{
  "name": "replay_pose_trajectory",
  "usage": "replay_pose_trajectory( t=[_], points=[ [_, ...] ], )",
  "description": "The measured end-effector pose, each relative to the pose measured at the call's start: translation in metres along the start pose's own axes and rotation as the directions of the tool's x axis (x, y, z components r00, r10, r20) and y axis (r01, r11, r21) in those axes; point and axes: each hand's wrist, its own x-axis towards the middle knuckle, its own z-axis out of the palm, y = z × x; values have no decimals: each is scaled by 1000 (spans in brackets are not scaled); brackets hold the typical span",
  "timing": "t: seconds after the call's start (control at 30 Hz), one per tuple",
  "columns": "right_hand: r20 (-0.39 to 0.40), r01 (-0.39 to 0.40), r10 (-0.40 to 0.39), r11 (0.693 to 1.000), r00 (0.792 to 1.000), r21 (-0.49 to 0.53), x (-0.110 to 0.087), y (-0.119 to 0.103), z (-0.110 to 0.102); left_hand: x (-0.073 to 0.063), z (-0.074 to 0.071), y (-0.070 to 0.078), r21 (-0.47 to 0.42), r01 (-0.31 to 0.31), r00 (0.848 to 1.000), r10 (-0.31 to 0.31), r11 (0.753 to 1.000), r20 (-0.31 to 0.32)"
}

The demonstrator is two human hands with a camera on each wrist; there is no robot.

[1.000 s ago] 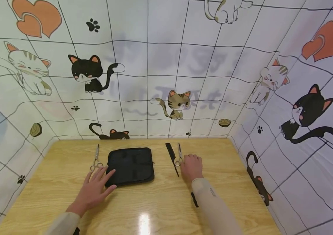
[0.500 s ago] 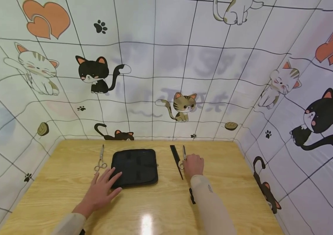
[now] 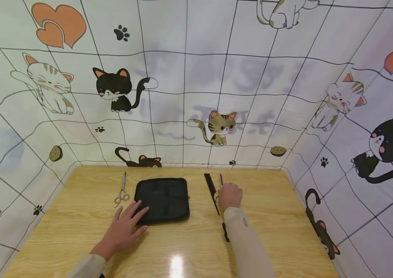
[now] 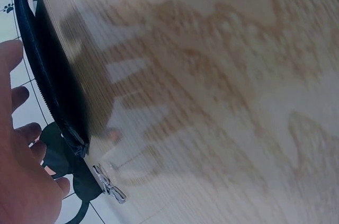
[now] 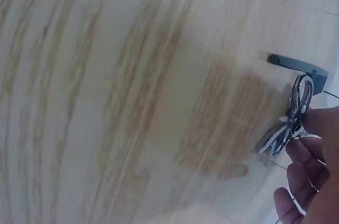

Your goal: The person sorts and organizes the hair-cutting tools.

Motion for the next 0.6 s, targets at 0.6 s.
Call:
replay_pose_trajectory(
  t=[0.6],
  points=[
    [-61,119,-132,976,989,-180,-7,14,1,-1,0,0,17,-14,1000,15,1000,-25]
  ],
)
